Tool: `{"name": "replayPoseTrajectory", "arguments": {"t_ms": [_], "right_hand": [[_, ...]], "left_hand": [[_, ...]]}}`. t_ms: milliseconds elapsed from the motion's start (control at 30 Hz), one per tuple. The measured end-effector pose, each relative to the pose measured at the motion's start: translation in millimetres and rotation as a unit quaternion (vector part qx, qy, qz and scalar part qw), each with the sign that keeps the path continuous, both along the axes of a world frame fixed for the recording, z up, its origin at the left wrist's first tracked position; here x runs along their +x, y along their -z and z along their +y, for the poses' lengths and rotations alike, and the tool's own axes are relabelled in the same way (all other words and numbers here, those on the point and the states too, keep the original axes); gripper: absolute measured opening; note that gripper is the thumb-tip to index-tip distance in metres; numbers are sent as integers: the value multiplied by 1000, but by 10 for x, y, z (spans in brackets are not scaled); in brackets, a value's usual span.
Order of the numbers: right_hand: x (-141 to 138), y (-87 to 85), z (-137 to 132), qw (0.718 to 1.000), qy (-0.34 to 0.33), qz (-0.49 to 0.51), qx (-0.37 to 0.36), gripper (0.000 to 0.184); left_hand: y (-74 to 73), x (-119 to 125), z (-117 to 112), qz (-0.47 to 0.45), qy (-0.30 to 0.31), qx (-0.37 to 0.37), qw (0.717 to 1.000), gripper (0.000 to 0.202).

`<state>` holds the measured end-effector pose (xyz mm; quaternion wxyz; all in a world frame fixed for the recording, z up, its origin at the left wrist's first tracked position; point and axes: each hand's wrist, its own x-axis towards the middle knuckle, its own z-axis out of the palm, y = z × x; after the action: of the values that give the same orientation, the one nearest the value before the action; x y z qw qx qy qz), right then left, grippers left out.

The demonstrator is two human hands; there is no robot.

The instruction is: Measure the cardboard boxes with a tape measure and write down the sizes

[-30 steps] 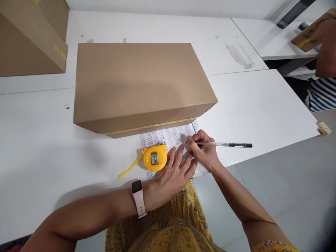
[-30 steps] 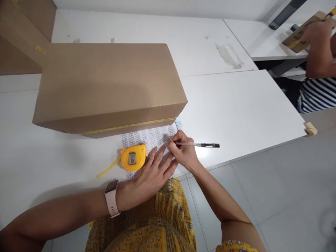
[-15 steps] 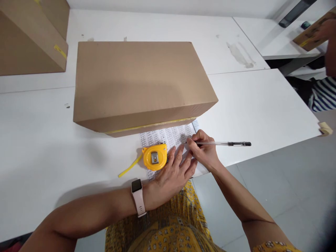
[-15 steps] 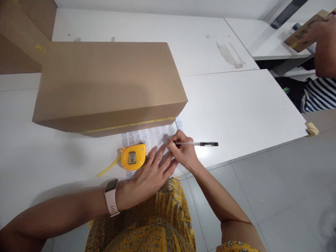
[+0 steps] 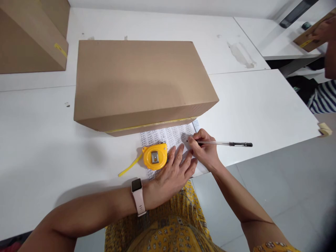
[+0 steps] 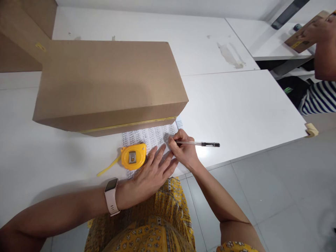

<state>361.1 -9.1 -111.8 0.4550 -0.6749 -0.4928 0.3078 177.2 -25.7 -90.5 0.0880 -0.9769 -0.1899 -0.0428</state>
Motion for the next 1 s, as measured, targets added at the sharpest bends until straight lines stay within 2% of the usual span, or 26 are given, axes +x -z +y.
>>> {"name": "replayPoseTrajectory", "arguments": {"t_ms": [800, 900, 1000], "right_hand": [[25, 46, -20, 1000, 13, 26, -3, 31], [36, 3, -13, 998, 29, 47, 2, 32], [55, -75, 2, 996, 11, 89, 2, 29]], "left_hand": [[15, 6, -7, 0, -1, -13, 1000, 50], [28, 7, -15, 2, -1, -11, 1000, 51], [38, 7, -23, 5, -7, -12, 1000, 51]]}}
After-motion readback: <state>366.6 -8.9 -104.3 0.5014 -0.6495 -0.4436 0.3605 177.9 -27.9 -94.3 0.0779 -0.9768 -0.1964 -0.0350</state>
